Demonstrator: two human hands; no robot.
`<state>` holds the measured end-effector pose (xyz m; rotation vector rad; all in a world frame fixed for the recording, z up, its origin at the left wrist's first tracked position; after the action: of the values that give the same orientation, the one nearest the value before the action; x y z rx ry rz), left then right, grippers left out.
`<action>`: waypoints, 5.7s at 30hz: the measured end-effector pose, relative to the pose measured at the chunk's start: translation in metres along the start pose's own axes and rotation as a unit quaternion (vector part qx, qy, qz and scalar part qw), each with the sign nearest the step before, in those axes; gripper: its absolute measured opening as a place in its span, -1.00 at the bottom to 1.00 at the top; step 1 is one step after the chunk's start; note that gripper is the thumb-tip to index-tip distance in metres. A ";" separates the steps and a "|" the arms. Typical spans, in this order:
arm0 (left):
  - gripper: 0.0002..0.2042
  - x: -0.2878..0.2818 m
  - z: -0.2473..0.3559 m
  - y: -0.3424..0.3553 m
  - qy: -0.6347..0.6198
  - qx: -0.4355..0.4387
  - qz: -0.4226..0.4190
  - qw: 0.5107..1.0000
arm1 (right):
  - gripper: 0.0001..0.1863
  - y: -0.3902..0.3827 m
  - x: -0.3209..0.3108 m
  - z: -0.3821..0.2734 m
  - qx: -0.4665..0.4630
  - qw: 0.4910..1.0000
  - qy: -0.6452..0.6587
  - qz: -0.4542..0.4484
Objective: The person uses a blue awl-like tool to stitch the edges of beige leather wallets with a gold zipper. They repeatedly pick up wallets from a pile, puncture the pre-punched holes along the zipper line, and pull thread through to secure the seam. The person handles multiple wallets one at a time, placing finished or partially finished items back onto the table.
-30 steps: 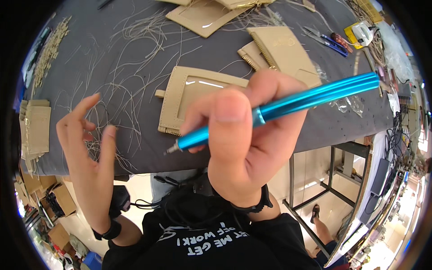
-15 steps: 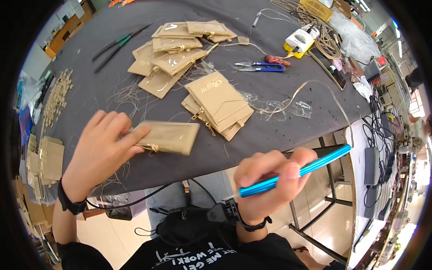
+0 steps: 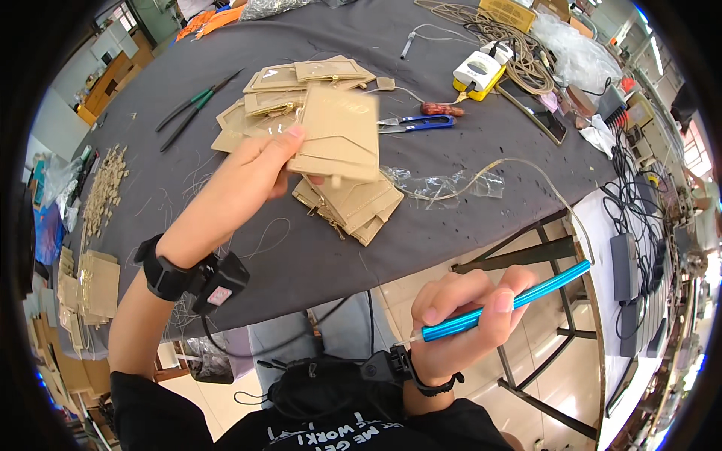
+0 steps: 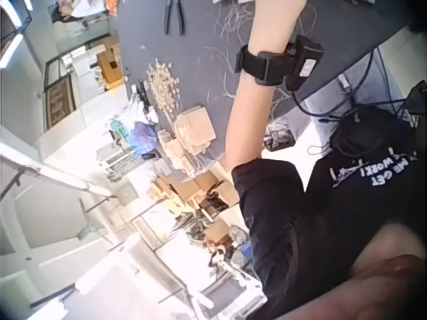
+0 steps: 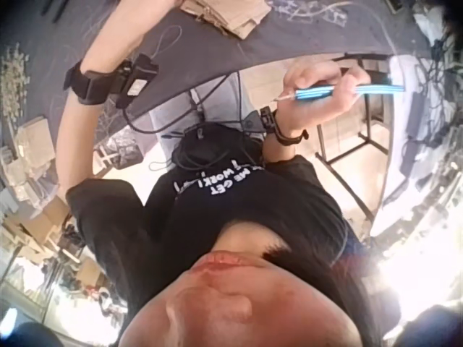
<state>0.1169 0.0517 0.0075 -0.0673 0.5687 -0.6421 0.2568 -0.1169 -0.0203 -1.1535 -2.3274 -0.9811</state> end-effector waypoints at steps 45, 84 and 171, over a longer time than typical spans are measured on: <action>-0.83 -0.020 -0.083 -0.149 0.225 -0.134 0.239 0.935 | -0.74 -0.049 0.058 0.038 0.129 0.977 0.052 -0.163; -0.86 -0.013 -0.123 -0.137 0.068 0.009 0.357 0.932 | -0.77 -0.083 0.117 0.093 0.096 0.912 -0.129 -0.378; -0.89 0.003 -0.104 -0.141 0.134 -0.024 0.326 0.935 | -0.78 -0.073 0.099 0.086 0.236 0.927 -0.010 -0.293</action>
<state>-0.0124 -0.0516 -0.0493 0.1641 0.8196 0.0151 0.1381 -0.0314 -0.0534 -0.2808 -2.7716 -0.5064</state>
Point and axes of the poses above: each hand's wrist, its own y-axis towards the middle knuckle, its own x-axis out of the palm, z = x × y, the point moved 3 cm from there along y, towards the middle knuckle, and after that the axes turned 8 degrees about -x, right-handed, at the moved point
